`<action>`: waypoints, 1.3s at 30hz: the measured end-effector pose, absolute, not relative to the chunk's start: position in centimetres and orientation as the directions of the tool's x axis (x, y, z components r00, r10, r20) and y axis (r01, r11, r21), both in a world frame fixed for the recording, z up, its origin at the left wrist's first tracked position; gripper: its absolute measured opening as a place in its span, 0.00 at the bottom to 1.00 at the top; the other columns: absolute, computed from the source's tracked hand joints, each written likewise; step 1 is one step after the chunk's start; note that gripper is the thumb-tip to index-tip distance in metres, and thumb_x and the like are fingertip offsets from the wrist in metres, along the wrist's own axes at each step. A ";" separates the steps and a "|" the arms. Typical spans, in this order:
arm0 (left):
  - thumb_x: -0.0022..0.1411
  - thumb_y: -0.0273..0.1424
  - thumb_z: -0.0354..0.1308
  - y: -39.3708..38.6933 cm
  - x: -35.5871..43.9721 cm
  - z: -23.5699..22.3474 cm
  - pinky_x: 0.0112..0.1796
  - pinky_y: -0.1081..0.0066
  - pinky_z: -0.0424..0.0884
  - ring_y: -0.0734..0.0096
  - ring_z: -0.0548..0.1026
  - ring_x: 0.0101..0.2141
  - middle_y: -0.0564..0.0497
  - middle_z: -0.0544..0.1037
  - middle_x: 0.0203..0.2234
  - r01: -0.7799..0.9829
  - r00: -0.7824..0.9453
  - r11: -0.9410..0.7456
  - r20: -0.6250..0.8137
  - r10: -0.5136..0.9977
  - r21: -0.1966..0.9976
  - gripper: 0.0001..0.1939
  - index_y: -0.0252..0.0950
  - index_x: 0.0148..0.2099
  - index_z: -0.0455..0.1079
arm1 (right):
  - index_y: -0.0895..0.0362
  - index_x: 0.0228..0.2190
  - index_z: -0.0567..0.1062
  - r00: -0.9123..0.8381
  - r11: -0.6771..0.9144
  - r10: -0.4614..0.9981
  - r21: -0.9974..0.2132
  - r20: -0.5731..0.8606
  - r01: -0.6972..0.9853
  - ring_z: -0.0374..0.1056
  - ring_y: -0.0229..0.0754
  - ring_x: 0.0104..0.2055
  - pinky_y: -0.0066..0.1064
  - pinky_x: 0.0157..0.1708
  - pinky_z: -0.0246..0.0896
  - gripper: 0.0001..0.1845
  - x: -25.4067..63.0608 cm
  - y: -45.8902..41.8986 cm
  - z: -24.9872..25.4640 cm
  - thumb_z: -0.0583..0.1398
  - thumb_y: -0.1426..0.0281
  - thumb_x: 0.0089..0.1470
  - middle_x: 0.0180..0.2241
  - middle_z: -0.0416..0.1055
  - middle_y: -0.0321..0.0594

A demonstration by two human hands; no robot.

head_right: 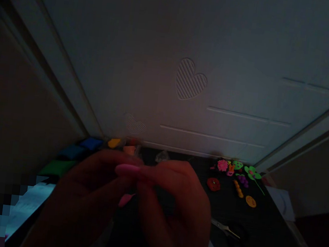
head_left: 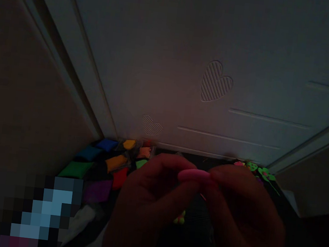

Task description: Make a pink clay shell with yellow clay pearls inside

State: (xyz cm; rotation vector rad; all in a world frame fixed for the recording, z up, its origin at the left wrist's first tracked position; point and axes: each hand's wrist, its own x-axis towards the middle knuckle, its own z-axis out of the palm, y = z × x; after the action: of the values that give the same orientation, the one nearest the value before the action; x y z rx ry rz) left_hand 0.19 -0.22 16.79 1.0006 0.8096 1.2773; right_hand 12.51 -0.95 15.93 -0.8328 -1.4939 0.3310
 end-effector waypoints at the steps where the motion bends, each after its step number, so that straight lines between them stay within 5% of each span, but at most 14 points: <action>1: 0.51 0.29 0.62 -0.2 0.2 16.8 0.25 0.86 0.65 0.83 0.71 0.26 0.61 0.76 0.26 -0.376 0.142 0.017 0.039 0.989 0.926 0.05 0.44 0.31 0.71 | 0.48 0.39 0.73 0.087 0.695 0.664 -0.656 0.743 0.293 0.66 0.36 0.35 0.28 0.32 0.64 0.20 12.6 -0.9 16.1 0.59 0.81 0.46 0.32 0.72 0.32; 39: 0.53 0.27 0.60 -0.2 0.4 16.9 0.27 0.85 0.67 0.81 0.75 0.30 0.60 0.79 0.28 -0.378 0.125 0.023 0.026 0.992 0.926 0.05 0.44 0.32 0.72 | 0.51 0.39 0.71 0.161 0.692 0.652 -0.669 0.740 0.272 0.64 0.31 0.36 0.22 0.35 0.62 0.20 12.5 -0.8 15.6 0.60 0.82 0.45 0.33 0.70 0.29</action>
State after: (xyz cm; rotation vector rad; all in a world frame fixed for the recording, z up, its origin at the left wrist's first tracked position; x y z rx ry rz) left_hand 0.42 -0.21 16.95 0.9793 0.8306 1.2764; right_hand 12.53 -0.83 15.62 -0.8249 -1.4248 0.3210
